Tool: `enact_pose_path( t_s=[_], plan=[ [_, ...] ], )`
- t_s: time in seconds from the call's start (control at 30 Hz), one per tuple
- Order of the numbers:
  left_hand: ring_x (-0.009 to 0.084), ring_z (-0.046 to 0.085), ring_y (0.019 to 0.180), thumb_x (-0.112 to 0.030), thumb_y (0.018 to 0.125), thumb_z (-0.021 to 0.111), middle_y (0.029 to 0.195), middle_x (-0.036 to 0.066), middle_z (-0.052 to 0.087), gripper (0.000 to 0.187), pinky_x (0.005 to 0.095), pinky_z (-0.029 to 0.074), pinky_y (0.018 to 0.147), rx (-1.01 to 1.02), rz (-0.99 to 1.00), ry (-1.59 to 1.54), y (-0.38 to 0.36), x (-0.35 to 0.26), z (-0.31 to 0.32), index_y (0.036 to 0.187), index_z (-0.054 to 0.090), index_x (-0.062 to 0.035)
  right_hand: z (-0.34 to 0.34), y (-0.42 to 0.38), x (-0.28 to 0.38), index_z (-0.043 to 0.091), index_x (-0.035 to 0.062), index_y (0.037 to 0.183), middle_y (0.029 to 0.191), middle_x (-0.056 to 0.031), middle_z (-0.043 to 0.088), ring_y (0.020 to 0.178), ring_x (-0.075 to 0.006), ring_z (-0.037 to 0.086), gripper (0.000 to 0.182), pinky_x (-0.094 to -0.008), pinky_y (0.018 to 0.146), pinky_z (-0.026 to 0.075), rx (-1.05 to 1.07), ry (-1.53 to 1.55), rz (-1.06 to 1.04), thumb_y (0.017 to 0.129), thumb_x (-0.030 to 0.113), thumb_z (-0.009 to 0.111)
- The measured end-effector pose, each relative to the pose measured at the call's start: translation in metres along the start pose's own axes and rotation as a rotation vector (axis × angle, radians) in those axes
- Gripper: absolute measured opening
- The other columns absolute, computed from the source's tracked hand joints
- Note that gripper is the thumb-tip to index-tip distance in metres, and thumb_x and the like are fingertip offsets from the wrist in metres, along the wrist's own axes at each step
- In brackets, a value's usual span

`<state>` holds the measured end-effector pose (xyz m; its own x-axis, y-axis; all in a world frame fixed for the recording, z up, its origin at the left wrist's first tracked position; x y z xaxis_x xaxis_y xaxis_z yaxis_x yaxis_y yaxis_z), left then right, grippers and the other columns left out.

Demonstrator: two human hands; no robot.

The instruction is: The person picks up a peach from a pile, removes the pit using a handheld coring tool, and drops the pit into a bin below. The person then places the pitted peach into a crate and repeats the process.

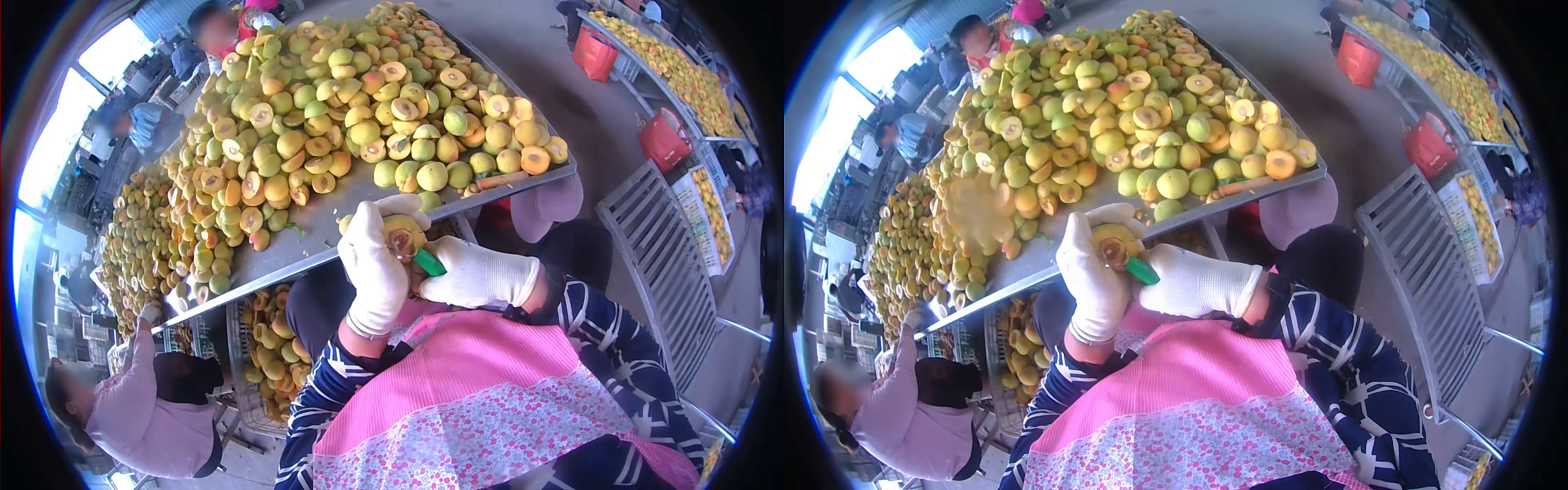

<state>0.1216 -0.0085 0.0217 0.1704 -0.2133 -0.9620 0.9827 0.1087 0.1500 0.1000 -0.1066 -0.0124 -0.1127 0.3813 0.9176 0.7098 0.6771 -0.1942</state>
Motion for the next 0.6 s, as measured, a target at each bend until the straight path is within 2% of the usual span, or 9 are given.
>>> enact_pose_path(
  t_s=[0.03,0.13,0.2,0.27,0.37,0.4,0.5,0.53,0.6],
  plan=[
    [0.0205,0.064,0.073,-0.05,0.111,0.034,0.087,0.015,0.07,0.066,0.0321,0.054,0.071,0.0,-0.006,-0.105,0.0,0.002,0.004,0.107,0.067,0.0061,0.001,-0.002,-0.005,0.064,-0.0001,0.096,0.076,-0.0129,0.068,0.067,-0.0236,0.065,0.014,-0.0377,0.066,0.052,0.019,0.045,0.087,0.087,0.01,0.067],
    [0.022,0.065,0.075,-0.051,0.11,0.036,0.088,0.015,0.07,0.066,0.0331,0.055,0.073,0.026,-0.043,-0.332,-0.001,0.01,0.012,0.105,0.068,0.006,0.005,-0.011,-0.003,0.064,-0.0018,0.093,0.08,-0.0242,0.068,0.08,-0.0413,0.069,0.015,-0.0454,0.071,0.052,0.082,0.186,0.194,0.086,0.011,0.063],
    [0.0229,0.066,0.077,-0.051,0.11,0.037,0.088,0.015,0.07,0.065,0.0336,0.055,0.073,0.066,-0.097,-0.371,-0.003,0.018,0.009,0.104,0.068,0.006,-0.001,0.001,-0.004,0.064,-0.0016,0.093,0.081,-0.0242,0.068,0.081,-0.0425,0.069,0.015,-0.0463,0.072,0.053,-0.063,0.02,-0.105,0.086,0.011,0.062],
    [0.0235,0.066,0.077,-0.051,0.11,0.038,0.088,0.016,0.07,0.065,0.0339,0.055,0.073,0.059,0.012,-0.126,-0.006,0.001,0.005,0.104,0.068,0.006,0.001,0.002,0.003,0.064,-0.0013,0.094,0.082,-0.0237,0.069,0.082,-0.0438,0.069,0.014,-0.0481,0.073,0.054,-0.152,-0.21,-0.32,0.086,0.01,0.062],
    [0.0238,0.066,0.077,-0.051,0.11,0.039,0.088,0.016,0.07,0.064,0.0344,0.055,0.074,0.056,0.025,-0.042,-0.006,-0.001,0.003,0.104,0.068,0.0058,0.002,0.002,0.007,0.064,-0.0006,0.091,0.083,-0.0169,0.07,0.077,-0.0356,0.07,0.009,-0.0419,0.073,0.055,-0.113,-0.35,-0.345,0.089,0.008,0.065],
    [0.0239,0.066,0.077,-0.051,0.11,0.04,0.088,0.016,0.07,0.064,0.0346,0.055,0.074,0.053,-0.005,-0.052,-0.007,0.002,0.003,0.104,0.068,0.0057,-0.001,0.001,0.006,0.064,0.0001,0.089,0.079,-0.016,0.07,0.074,-0.0349,0.07,0.01,-0.0424,0.072,0.056,-0.096,-0.211,-0.295,0.089,0.01,0.065],
    [0.0237,0.067,0.078,-0.05,0.11,0.041,0.088,0.017,0.071,0.063,0.0344,0.056,0.073,0.065,-0.149,-0.255,-0.005,0.02,0.005,0.104,0.069,0.0055,0.01,-0.008,-0.011,0.065,0.0014,0.088,0.076,-0.0152,0.068,0.073,-0.034,0.07,0.009,-0.0425,0.07,0.055,0.2,-0.005,0.239,0.089,0.01,0.065],
    [0.0235,0.067,0.078,-0.05,0.109,0.041,0.088,0.017,0.071,0.062,0.0342,0.056,0.073,0.071,-0.207,-0.351,-0.005,0.027,0.007,0.104,0.069,0.0054,0.011,-0.007,-0.011,0.065,0.0016,0.088,0.074,-0.0142,0.068,0.069,-0.0316,0.069,0.009,-0.0415,0.066,0.055,0.193,-0.036,0.181,0.089,0.011,0.065],
    [0.0234,0.067,0.078,-0.05,0.109,0.042,0.087,0.016,0.07,0.061,0.0341,0.055,0.071,0.064,-0.187,-0.229,-0.004,0.024,0.007,0.104,0.069,0.0052,0.015,0.0,-0.023,0.065,0.0021,0.086,0.07,-0.0122,0.066,0.062,-0.0266,0.067,0.009,-0.0396,0.06,0.053,0.176,-0.1,0.062,0.089,0.011,0.065]
  ],
)
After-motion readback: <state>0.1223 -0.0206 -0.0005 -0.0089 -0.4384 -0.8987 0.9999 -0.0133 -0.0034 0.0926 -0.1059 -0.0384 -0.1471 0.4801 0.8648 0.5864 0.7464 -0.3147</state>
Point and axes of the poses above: each hand's wrist, its own y-axis towards the middle knuckle, its own z-axis out of the palm, x = y × z, the point moved 10 cm from there along y, towards the middle knuckle
